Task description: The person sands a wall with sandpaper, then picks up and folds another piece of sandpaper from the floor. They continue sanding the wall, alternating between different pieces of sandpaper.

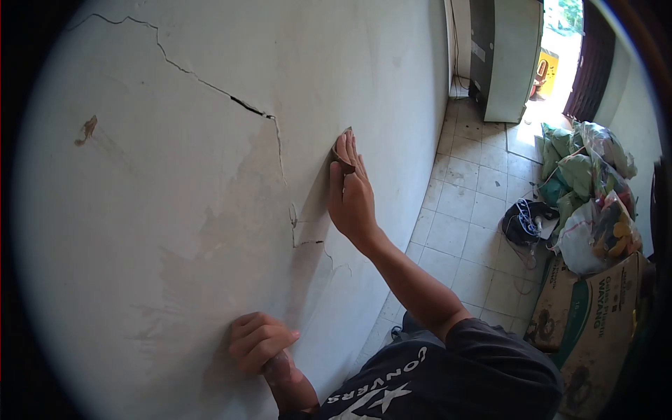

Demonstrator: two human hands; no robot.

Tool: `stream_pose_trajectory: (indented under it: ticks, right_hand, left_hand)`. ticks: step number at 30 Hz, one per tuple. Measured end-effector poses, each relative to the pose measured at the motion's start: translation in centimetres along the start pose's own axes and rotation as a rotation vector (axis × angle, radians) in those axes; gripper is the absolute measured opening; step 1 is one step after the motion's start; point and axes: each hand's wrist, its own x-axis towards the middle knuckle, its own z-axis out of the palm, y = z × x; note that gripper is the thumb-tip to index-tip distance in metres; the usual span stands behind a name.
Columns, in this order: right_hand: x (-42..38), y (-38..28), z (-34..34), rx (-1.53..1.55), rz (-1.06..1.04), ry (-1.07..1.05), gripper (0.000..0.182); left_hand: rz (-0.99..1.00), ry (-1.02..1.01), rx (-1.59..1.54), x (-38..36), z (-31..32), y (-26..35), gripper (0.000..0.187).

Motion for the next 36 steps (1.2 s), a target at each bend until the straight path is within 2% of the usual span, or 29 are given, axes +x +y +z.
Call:
stream_pose_trajectory:
  ticks: [1,4,5,7,10,11,13,15,20,23,24,25,27,28,31,32,33,36]
  right_hand:
    - [-0.5,1.0,0.7,0.095,-0.058,0.056,0.054]
    - [-10.9,3.5,2.0,0.044,-0.282,-0.215,0.068]
    - [-12.5,5.0,2.0,0.016,-0.34,-0.231,0.07]
    - [-10.3,4.0,1.6,0.024,-0.349,-0.219,0.068]
    - [-2.9,-1.4,0.4,0.098,-0.352,-0.219,0.066]
    - [-2.6,-1.8,0.6,0.122,-0.34,-0.193,0.066]
    - [-7.1,1.7,1.7,0.114,-0.412,-0.198,0.067]
    - [-12.9,5.8,1.9,-0.091,-0.379,-0.304,0.069]
    - [-5.8,-1.9,1.4,0.092,-0.283,-0.142,0.064]
    - [-11.6,2.3,1.7,-0.026,-0.332,-0.27,0.065]
    - [-13.3,2.6,1.6,-0.075,-0.264,-0.312,0.069]
    - [-11.3,1.3,1.4,-0.067,-0.279,-0.312,0.069]
    - [-8.4,-2.5,0.6,0.023,-0.145,-0.24,0.067]
    - [-6.5,-3.7,0.3,0.053,-0.144,-0.214,0.066]
    - [-8.6,-1.6,0.8,0.009,-0.241,-0.228,0.066]
    - [-10.9,-0.1,0.9,-0.056,-0.258,-0.272,0.066]
    - [-9.9,-0.6,1.0,-0.052,-0.283,-0.27,0.066]
    - [-7.7,-3.7,1.1,0.022,-0.143,-0.193,0.066]
  left_hand:
    - [0.014,-0.004,-0.003,-0.1,0.0,0.0,0.069]
    - [-0.004,0.012,-0.009,0.1,-0.1,0.1,0.068]
    - [0.006,0.014,-0.011,0.0,-0.2,0.2,0.068]
    - [-0.003,-0.02,-0.033,0.1,-0.3,0.2,0.067]
    - [0.001,0.011,0.012,0.3,0.1,0.0,0.068]
    - [-0.003,0.014,0.011,0.3,0.2,0.0,0.068]
    - [0.012,0.03,0.015,0.5,0.2,-0.2,0.069]
    - [-0.004,0.007,0.008,0.3,-0.1,0.1,0.069]
    - [-0.04,-0.055,0.036,0.7,0.2,0.1,0.069]
    - [-0.062,-0.012,0.061,0.4,-0.1,0.4,0.069]
    - [-0.062,-0.038,0.044,0.3,-0.2,0.4,0.068]
    - [-0.058,-0.063,0.028,0.4,-0.2,0.1,0.067]
    - [-0.041,-0.073,0.051,0.6,-0.2,0.0,0.067]
    - [-0.019,-0.071,0.066,0.6,-0.1,0.0,0.067]
    - [-0.043,0.01,0.086,0.0,0.3,-0.1,0.067]
    - [-0.035,0.016,0.095,0.0,0.0,0.1,0.067]
    - [-0.033,-0.019,0.055,0.2,0.0,-0.1,0.065]
    - [-0.021,-0.077,0.015,0.3,-0.3,-0.3,0.062]
